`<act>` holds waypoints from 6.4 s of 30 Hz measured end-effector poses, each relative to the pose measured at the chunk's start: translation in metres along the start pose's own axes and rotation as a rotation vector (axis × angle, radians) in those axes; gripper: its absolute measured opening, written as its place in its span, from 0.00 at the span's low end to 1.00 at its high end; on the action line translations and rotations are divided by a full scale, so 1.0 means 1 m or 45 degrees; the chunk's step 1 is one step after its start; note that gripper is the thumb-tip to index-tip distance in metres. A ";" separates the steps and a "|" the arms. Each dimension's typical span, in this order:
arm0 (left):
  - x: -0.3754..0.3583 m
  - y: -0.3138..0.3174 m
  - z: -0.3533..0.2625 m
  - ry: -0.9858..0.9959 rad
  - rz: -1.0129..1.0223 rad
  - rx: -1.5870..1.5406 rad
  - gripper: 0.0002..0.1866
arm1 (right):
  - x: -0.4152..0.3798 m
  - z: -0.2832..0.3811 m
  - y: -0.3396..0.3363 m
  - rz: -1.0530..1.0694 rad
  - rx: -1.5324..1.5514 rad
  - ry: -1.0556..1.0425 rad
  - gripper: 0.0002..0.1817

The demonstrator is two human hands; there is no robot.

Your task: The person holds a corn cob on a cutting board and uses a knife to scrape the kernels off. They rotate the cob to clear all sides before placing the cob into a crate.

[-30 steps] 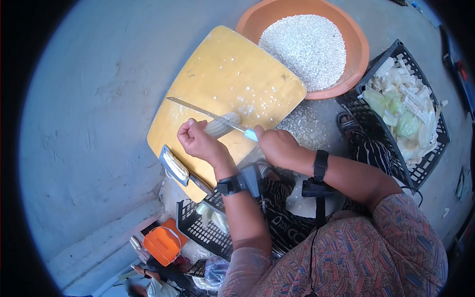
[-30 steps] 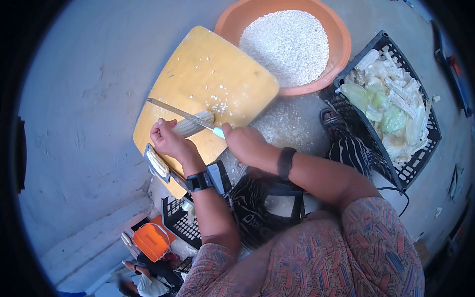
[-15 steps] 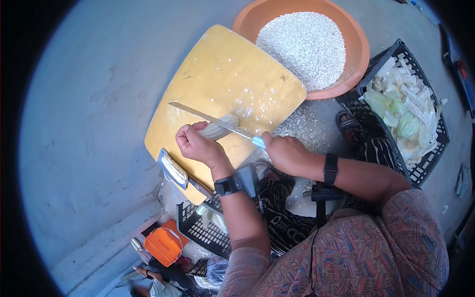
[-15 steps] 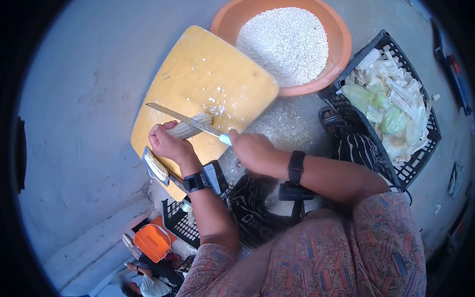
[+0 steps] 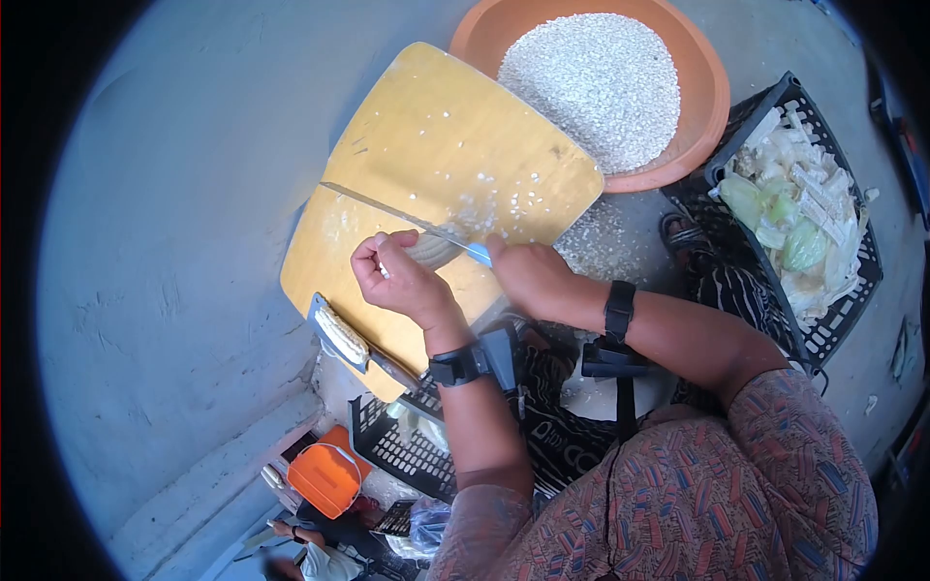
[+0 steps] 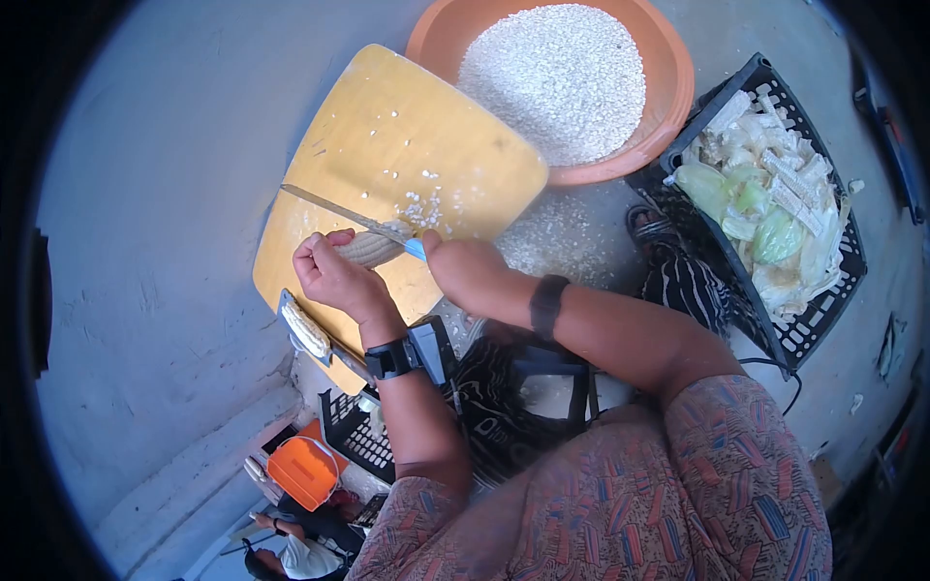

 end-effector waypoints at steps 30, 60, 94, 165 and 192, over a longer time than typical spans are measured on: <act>0.002 -0.006 0.005 -0.039 0.112 -0.279 0.04 | 0.023 -0.007 0.010 -0.063 0.048 0.005 0.09; 0.003 -0.014 0.000 -0.203 0.038 -0.373 0.02 | -0.004 0.002 -0.001 -0.049 0.008 -0.089 0.11; 0.008 -0.017 0.005 -0.209 -0.039 -0.324 0.02 | -0.005 -0.002 0.003 -0.025 -0.033 -0.073 0.09; 0.000 -0.023 -0.008 -0.077 -0.044 0.084 0.08 | -0.050 -0.011 -0.005 0.057 0.067 -0.093 0.13; -0.003 -0.023 -0.005 -0.166 -0.099 -0.226 0.02 | -0.037 -0.009 -0.005 -0.033 -0.005 -0.118 0.09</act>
Point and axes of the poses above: each hand's wrist, its own x-axis towards the middle knuckle, its own y-axis out of the palm, z = x × y, the point moved 3 cm from there along x, towards the middle knuckle, and after that the axes turned 14 degrees about y, right-handed, at the moved point
